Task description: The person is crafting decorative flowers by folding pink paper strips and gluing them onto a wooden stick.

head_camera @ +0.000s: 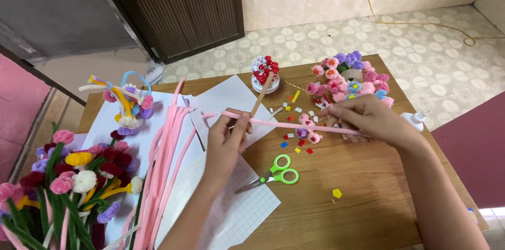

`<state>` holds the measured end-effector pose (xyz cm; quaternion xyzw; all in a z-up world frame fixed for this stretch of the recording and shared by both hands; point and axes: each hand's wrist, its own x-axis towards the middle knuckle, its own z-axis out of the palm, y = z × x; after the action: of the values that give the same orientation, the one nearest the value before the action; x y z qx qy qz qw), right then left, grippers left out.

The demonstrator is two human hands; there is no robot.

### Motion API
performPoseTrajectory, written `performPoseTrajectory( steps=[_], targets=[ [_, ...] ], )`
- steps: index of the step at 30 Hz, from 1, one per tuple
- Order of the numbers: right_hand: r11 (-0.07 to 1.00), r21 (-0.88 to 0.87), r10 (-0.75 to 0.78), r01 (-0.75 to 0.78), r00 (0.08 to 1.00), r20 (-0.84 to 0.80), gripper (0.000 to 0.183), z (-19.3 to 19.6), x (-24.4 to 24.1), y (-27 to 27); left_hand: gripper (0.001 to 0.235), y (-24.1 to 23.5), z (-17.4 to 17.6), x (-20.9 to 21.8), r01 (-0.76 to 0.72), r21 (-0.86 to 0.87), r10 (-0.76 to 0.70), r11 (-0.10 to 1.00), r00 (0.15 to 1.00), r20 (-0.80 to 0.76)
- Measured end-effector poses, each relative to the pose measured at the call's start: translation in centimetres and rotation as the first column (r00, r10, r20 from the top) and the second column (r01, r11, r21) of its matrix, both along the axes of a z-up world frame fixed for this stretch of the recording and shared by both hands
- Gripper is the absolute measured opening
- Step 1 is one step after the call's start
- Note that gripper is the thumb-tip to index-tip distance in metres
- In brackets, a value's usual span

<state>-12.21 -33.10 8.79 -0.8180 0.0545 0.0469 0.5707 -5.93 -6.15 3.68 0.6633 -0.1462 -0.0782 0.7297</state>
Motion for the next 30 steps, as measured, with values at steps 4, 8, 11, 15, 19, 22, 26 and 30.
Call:
performPoseTrajectory(
  steps=[4, 8, 11, 15, 19, 22, 26, 30],
  targets=[
    [0.975, -0.205, 0.045, -0.084, 0.981, -0.189, 0.028, -3.6, 2.0, -1.0, 0.024, 1.0, -1.7, 1.9, 0.139, 0.068, -0.134, 0.988, 0.988, -0.073],
    [0.912, -0.407, -0.001, -0.055, 0.991, -0.135, 0.04, -5.1, 1.9, 1.1, 0.022, 1.5, -1.5, 2.0, 0.258, 0.206, -0.211, 0.944, 0.951, -0.225],
    [0.826, -0.563, 0.03, -0.038, 0.999, -0.023, 0.033, -6.9, 2.2, 0.8, 0.023, 1.7, -1.8, 2.4, 0.291, 0.307, -0.209, 0.906, 0.939, -0.272],
    [0.82, -0.572, 0.039, -0.016, 0.999, 0.028, 0.022, -7.5, 2.4, 0.3, 0.029, 2.0, -0.9, 2.2, 0.228, 0.585, -0.133, 0.779, 0.97, -0.201],
    [0.834, -0.549, 0.012, 0.062, 0.991, 0.132, 0.021, -6.2, 1.5, 1.6, 0.041, 2.0, 0.3, 1.8, 0.177, 0.774, -0.105, 0.608, 0.984, -0.143],
    [0.877, -0.475, 0.043, 0.075, 0.971, 0.233, 0.016, -6.9, 1.2, 3.0, 0.046, 1.9, 1.3, 1.4, 0.16, 0.819, -0.112, 0.551, 0.987, -0.117],
    [0.854, -0.511, 0.249, -0.1, 0.94, 0.232, 0.013, -7.8, 0.1, 6.3, 0.037, 2.3, 0.6, 1.5, 0.107, 0.835, -0.1, 0.54, 0.993, -0.063],
    [0.792, -0.579, 0.342, -0.194, 0.926, 0.158, 0.016, -9.1, -0.3, 7.3, 0.014, 3.4, -2.7, 3.6, -0.087, 0.851, -0.001, 0.518, 0.995, 0.102]
  ],
)
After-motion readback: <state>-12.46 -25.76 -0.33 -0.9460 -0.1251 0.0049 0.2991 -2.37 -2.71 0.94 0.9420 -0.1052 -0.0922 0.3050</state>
